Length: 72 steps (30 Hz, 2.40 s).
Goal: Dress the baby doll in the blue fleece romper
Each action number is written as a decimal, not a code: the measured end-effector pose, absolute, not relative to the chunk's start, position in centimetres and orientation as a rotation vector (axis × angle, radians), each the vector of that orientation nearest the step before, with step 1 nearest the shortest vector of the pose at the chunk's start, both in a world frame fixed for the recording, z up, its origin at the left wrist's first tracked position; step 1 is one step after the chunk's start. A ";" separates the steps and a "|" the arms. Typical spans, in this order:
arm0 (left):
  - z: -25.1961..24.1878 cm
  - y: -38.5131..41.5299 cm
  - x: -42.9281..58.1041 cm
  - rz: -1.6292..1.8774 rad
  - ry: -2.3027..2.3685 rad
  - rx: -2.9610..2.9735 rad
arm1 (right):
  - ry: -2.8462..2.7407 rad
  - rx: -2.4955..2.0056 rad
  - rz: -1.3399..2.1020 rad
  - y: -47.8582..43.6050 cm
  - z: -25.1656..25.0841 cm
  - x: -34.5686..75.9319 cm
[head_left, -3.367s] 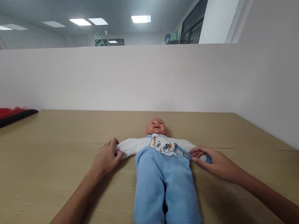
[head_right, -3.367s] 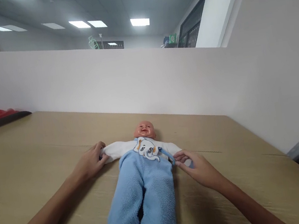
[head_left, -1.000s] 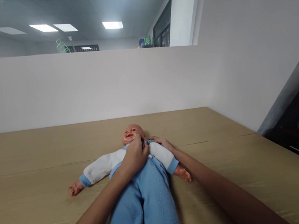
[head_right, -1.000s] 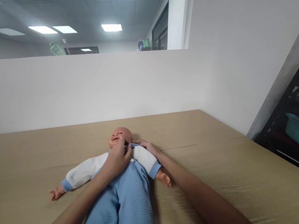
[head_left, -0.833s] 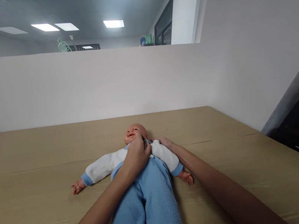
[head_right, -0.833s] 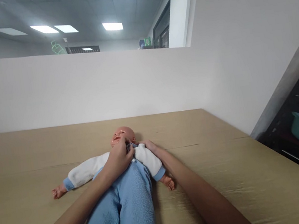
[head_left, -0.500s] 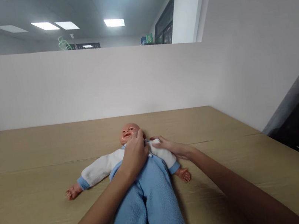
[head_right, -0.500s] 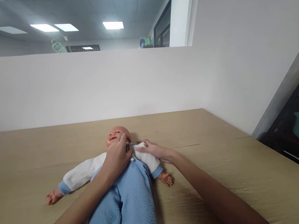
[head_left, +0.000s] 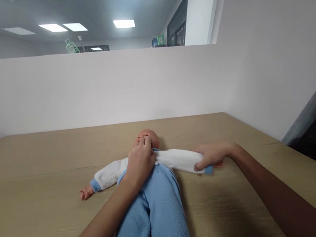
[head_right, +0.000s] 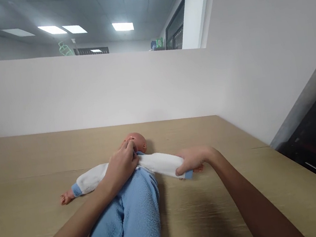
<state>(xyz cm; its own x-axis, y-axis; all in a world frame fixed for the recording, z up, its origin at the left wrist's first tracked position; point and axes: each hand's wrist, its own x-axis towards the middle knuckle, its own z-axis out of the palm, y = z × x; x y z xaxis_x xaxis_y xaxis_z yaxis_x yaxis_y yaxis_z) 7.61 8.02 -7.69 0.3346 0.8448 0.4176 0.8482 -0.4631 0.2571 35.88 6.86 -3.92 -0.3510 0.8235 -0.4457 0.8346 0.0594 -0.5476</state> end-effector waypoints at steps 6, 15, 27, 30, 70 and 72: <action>-7.6 8.1 7.1 -0.851 -1.570 -2.692 | 2.216 1.716 -1.166 7.3 -4.3 37.3; -7.8 9.3 5.7 -1.067 -1.624 -2.922 | 2.407 1.617 -1.198 8.1 -6.2 36.8; -9.5 10.1 6.7 -1.448 -1.645 -3.001 | 3.101 1.676 -1.503 9.9 -11.3 30.0; -9.4 10.1 7.0 -1.431 -1.653 -2.957 | 3.015 1.905 -1.609 11.0 -12.3 29.5; -9.3 13.3 -0.6 -0.792 -2.222 -3.341 | 2.426 1.433 -2.098 13.2 -14.8 34.8; -9.5 13.4 -0.5 -0.832 -2.231 -3.343 | 2.443 1.389 -2.108 13.2 -14.9 34.7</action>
<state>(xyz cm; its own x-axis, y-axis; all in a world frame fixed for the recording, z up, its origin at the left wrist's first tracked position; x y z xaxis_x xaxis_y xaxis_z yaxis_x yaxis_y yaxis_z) -0.49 13.40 -9.53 0.4711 0.8620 -0.1869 0.5291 -0.1067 0.8418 34.71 13.25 -14.87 -0.6297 0.7490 -0.2062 0.3137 0.0023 -0.9495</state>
